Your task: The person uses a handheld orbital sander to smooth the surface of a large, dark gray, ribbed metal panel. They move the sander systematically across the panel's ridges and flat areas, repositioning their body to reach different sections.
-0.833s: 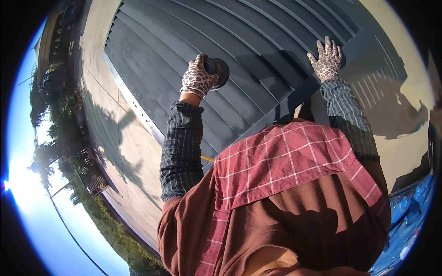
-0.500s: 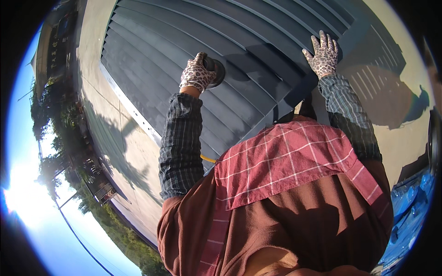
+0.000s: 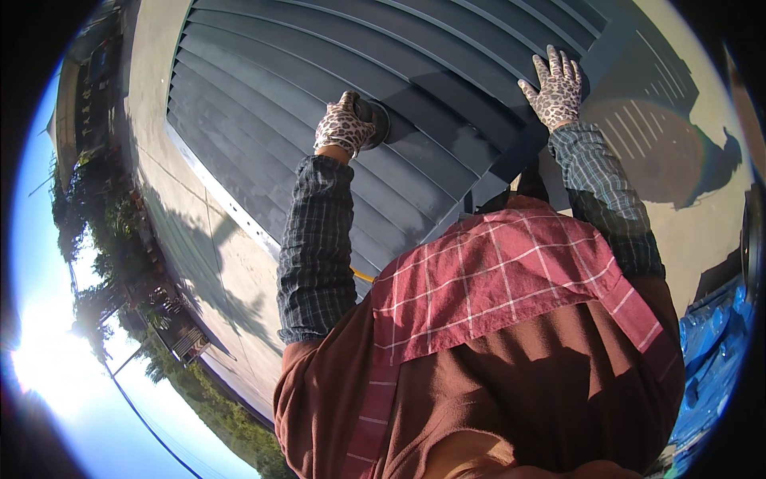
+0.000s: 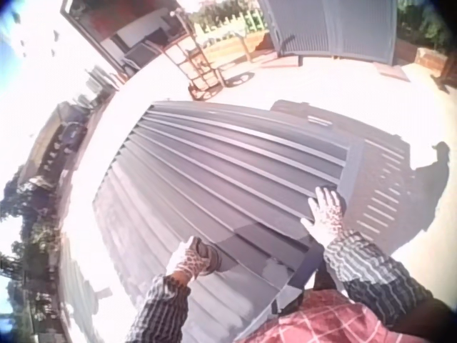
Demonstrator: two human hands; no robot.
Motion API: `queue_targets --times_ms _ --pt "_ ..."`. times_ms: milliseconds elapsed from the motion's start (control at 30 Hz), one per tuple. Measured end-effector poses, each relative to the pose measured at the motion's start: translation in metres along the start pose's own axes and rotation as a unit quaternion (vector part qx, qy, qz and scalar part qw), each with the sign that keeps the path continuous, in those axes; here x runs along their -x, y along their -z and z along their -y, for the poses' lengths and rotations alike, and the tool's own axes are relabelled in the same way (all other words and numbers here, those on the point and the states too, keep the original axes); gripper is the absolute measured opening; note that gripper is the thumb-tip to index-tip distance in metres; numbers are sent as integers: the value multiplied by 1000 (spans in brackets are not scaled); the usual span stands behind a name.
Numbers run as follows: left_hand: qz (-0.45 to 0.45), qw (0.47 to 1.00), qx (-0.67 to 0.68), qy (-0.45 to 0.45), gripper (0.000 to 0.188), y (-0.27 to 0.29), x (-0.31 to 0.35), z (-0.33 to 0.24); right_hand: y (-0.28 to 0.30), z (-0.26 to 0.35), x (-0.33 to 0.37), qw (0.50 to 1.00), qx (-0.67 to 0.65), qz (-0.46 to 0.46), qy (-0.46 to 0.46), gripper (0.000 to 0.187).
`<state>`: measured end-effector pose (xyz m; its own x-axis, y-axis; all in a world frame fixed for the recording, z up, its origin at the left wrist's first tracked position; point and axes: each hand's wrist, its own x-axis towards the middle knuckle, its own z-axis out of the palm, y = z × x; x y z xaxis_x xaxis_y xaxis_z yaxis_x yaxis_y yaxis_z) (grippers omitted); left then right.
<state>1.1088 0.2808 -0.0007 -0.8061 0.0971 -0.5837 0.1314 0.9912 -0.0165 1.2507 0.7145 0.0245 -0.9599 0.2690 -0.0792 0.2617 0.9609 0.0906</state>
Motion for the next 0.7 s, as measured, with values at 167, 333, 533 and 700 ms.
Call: queue_targets --times_ms 167,333,533,700 --pt "-7 1000 25 3 81 9 17 -15 -1 -2 2 1000 9 -3 3 69" --pt "3 993 117 30 84 74 99 -74 -7 -7 3 1000 13 -8 2 69" --pt "-7 993 103 51 87 70 109 -88 -5 -6 -1 1000 8 -11 0 69" --pt "-2 993 87 80 84 69 100 -85 -6 -5 0 1000 11 8 -8 69"
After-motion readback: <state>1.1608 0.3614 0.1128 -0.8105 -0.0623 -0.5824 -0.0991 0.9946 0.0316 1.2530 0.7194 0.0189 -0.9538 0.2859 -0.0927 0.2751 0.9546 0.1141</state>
